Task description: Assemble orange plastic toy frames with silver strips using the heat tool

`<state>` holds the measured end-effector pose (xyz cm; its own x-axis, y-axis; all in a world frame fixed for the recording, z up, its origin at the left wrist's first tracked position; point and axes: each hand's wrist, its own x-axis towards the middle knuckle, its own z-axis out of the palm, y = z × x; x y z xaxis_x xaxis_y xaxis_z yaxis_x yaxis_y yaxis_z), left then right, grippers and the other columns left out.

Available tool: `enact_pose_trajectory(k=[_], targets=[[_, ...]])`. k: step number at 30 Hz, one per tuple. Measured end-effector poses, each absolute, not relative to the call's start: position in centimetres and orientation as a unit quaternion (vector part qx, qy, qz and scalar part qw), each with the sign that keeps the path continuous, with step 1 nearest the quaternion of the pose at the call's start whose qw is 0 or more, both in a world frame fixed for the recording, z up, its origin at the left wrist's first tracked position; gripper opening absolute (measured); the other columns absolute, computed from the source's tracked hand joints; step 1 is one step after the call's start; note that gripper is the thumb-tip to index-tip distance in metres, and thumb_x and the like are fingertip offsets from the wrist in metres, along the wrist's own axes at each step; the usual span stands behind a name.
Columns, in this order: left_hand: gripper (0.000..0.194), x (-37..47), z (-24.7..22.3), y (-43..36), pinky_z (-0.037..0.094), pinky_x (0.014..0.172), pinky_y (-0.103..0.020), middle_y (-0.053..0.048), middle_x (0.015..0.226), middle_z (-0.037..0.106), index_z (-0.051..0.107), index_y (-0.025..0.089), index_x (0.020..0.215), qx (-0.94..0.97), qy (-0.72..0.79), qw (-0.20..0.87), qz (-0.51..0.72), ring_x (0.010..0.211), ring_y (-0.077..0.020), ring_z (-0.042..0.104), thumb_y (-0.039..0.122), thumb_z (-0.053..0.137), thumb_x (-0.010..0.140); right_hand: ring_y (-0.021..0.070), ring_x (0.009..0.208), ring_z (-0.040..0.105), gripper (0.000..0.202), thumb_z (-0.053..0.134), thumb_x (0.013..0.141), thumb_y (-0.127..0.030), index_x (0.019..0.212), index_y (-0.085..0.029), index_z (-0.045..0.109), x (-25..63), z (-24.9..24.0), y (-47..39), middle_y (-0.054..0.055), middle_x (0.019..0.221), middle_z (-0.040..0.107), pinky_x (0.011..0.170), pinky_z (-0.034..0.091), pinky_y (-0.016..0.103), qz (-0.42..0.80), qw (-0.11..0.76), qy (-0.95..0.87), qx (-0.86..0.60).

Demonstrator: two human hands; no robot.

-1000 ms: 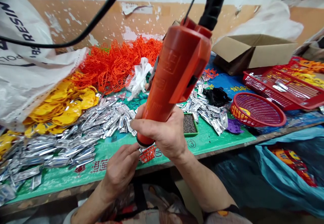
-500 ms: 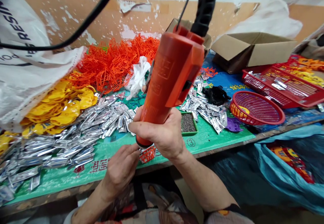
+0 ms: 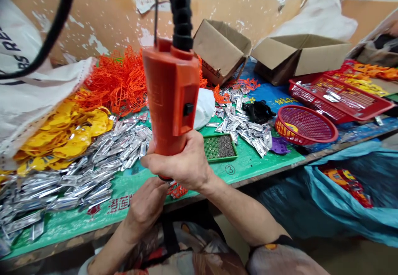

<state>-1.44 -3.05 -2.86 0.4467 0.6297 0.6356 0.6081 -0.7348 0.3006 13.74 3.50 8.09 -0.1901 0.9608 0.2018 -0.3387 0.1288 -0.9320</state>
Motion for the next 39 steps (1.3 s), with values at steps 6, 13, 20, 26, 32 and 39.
enact_pose_trajectory(k=[6, 13, 20, 26, 32, 39], targets=[[0.025, -1.7, -2.9, -2.8, 0.054, 0.069, -0.035, -0.015, 0.106, 0.069, 0.058, 0.014, 0.106, 0.856, 0.351, 0.012, 0.379, 0.084, -0.0216, 0.063, -0.002, 0.050, 0.088, 0.0097, 0.048, 0.049, 0.024, 0.075, 0.053, -0.010, 0.062, -0.020, 0.054, 13.4, 8.7, 3.6, -0.006, 0.055, 0.057, 0.046, 0.042, 0.025, 0.615, 0.534, -0.492, -0.307], [0.028, -1.9, -3.7, -3.0, 0.055, 0.075, -0.035, -0.011, 0.103, 0.069, 0.060, 0.015, 0.110, 0.854, 0.345, 0.026, 0.388, 0.088, -0.0224, 0.064, -0.001, 0.053, 0.088, 0.0106, 0.051, 0.048, 0.047, 0.073, 0.049, -0.006, 0.093, -0.021, 0.061, 12.8, 8.8, 3.7, -0.009, 0.058, 0.055, 0.049, 0.041, 0.026, 0.636, 0.528, -0.463, -0.320], [0.042, -1.7, -3.3, -3.2, 0.053, 0.076, -0.036, -0.015, 0.108, 0.066, 0.059, 0.011, 0.123, 0.844, 0.336, 0.025, 0.417, 0.095, -0.0248, 0.062, -0.005, 0.054, 0.085, 0.0095, 0.051, 0.050, 0.027, 0.073, 0.054, -0.007, 0.074, -0.020, 0.060, 13.4, 8.3, 3.2, -0.007, 0.060, 0.057, 0.049, 0.043, 0.025, 0.624, 0.552, -0.474, -0.285], [0.040, -2.1, -2.9, -3.2, 0.052, 0.080, -0.039, -0.020, 0.114, 0.065, 0.059, 0.011, 0.119, 0.851, 0.342, 0.009, 0.397, 0.099, -0.0262, 0.061, -0.007, 0.054, 0.084, 0.0110, 0.053, 0.049, 0.020, 0.071, 0.062, -0.012, 0.052, -0.020, 0.056, 15.0, 9.9, 3.8, -0.004, 0.054, 0.052, 0.049, 0.043, 0.026, 0.554, 0.612, -0.499, -0.264], [0.030, -2.2, -2.9, -2.9, 0.053, 0.078, -0.039, -0.021, 0.110, 0.066, 0.060, 0.009, 0.111, 0.852, 0.344, -0.004, 0.394, 0.098, -0.0263, 0.060, -0.006, 0.055, 0.085, 0.0139, 0.058, 0.055, 0.014, 0.075, 0.061, -0.014, 0.057, -0.019, 0.063, 15.9, 9.0, 4.4, -0.002, 0.058, 0.056, 0.056, 0.048, 0.029, 0.551, 0.631, -0.477, -0.268], [0.035, -2.2, -3.1, -2.1, 0.053, 0.079, -0.037, -0.017, 0.109, 0.067, 0.059, 0.012, 0.112, 0.837, 0.354, 0.019, 0.417, 0.096, -0.0232, 0.059, -0.008, 0.053, 0.084, 0.0151, 0.057, 0.057, 0.010, 0.076, 0.063, -0.017, 0.060, -0.018, 0.067, 16.4, 7.7, 4.8, -0.002, 0.062, 0.059, 0.061, 0.049, 0.034, 0.544, 0.635, -0.472, -0.279]])
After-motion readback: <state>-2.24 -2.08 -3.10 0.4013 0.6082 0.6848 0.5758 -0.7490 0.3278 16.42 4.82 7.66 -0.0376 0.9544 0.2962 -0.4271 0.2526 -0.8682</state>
